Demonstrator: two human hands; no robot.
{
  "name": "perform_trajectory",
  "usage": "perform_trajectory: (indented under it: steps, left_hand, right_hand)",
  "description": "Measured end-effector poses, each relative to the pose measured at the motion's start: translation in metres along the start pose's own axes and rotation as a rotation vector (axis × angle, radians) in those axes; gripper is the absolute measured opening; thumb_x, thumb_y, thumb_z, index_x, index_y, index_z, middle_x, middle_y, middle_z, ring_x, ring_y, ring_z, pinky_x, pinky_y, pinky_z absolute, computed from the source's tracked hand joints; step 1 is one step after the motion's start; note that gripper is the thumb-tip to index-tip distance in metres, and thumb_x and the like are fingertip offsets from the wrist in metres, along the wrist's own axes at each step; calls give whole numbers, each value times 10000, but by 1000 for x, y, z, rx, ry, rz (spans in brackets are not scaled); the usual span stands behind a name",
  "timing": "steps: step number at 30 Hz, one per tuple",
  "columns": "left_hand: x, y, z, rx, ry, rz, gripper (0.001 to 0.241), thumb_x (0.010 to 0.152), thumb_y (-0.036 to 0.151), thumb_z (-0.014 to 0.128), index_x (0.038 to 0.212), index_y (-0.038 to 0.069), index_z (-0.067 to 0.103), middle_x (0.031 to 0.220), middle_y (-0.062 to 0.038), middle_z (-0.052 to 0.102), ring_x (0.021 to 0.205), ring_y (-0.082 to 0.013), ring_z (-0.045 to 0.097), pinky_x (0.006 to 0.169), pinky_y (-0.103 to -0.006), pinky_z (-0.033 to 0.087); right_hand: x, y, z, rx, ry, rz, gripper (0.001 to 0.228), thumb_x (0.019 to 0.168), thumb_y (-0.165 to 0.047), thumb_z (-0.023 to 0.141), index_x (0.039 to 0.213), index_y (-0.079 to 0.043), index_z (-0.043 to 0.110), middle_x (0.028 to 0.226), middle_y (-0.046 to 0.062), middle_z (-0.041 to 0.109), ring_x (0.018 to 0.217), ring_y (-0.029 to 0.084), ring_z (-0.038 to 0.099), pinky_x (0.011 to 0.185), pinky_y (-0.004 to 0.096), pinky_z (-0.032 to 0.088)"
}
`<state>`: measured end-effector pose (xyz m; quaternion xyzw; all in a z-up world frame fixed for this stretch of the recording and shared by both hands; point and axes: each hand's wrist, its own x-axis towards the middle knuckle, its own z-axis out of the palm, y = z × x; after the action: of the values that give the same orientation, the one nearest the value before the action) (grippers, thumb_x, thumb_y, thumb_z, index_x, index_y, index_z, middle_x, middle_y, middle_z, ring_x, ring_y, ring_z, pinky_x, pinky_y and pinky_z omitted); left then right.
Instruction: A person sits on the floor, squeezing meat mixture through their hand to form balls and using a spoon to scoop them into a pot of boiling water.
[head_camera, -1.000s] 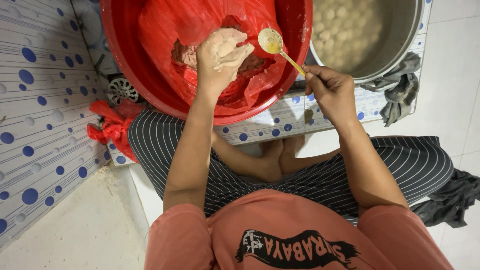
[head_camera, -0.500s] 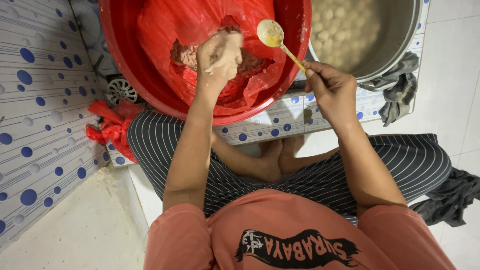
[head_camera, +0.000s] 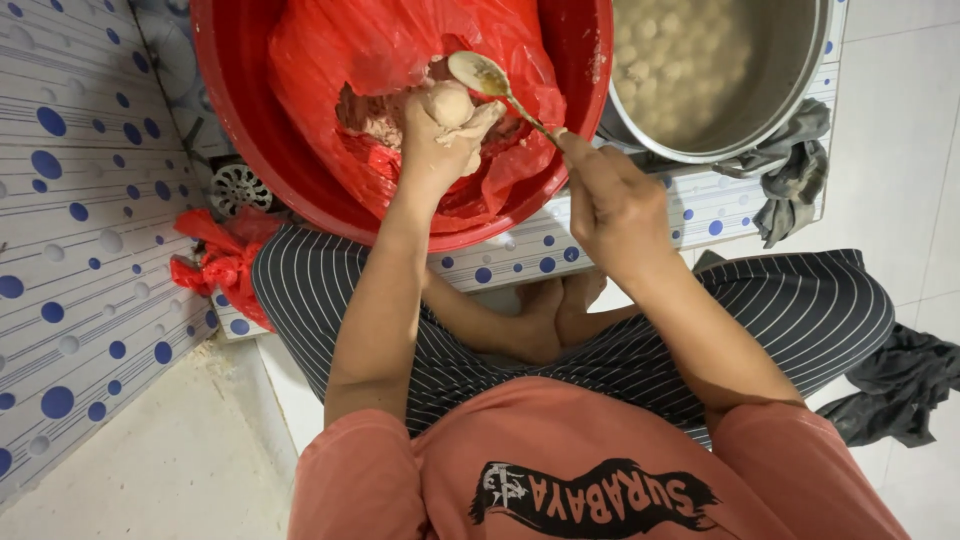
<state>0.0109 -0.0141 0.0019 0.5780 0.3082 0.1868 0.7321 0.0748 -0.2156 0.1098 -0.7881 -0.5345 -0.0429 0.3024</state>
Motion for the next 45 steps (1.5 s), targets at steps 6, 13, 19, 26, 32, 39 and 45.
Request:
perform_trajectory:
  steps: [6, 13, 19, 26, 32, 39, 45]
  left_hand:
    - [3, 0, -1, 279, -11, 11, 232, 836, -26, 786, 914, 186, 731, 808, 20, 742, 785, -130, 701, 650, -289, 622]
    - [18, -40, -2, 1005, 20, 59, 383, 688, 46, 891, 1041, 81, 748, 962, -158, 775, 895, -381, 733, 736, -513, 594]
    - [35, -67, -17, 1010, 38, 299, 146, 744, 0, 695, 789, 139, 698, 722, -85, 729, 692, -353, 689, 590, -482, 511]
    - [33, -57, -17, 894, 96, 198, 168, 870, 275, 748, 790, 144, 680, 667, -168, 670, 783, -461, 698, 733, -563, 566]
    - [29, -48, -13, 793, 31, 360, 403, 905, 55, 824, 696, 88, 481, 643, -31, 532, 618, -204, 489, 529, -392, 419]
    - [12, 2, 0, -283, 44, -15, 566, 933, 3, 771, 661, 234, 332, 660, 118, 314, 595, 3, 372, 597, -144, 415]
    - [13, -1, -10, -469, 51, -195, 290, 921, 363, 692, 946, 84, 617, 860, -35, 536, 691, -149, 593, 669, -316, 660]
  right_hand:
    - [-2, -3, 15, 197, -71, 85, 336, 1010, 170, 559, 1329, 103, 639, 823, 142, 655, 646, 212, 576, 597, 326, 522]
    - [4, 16, 13, 657, -239, 981, 182, 1000, -115, 636, 1079, -78, 796, 576, 0, 617, 423, 36, 360, 412, 199, 300]
    - [-19, 81, 4, 925, -101, 1069, 183, 923, -15, 653, 983, -131, 782, 605, 24, 628, 388, 41, 303, 375, 210, 181]
    - [-78, 222, 38, 340, 230, 928, 174, 998, -40, 649, 1122, -17, 768, 633, 74, 661, 449, 91, 520, 411, 225, 351]
    - [-80, 231, 49, 386, 334, 951, 266, 1049, -100, 624, 1286, -41, 729, 867, 14, 716, 567, 50, 402, 504, 224, 375]
    - [-36, 112, 18, 522, 149, 547, 314, 1080, -30, 627, 768, -65, 629, 1014, 54, 688, 840, 147, 626, 752, 293, 510]
    - [-23, 41, 27, 584, -346, 663, 294, 1000, 40, 541, 1208, -3, 743, 786, 81, 726, 490, 90, 483, 419, 227, 400]
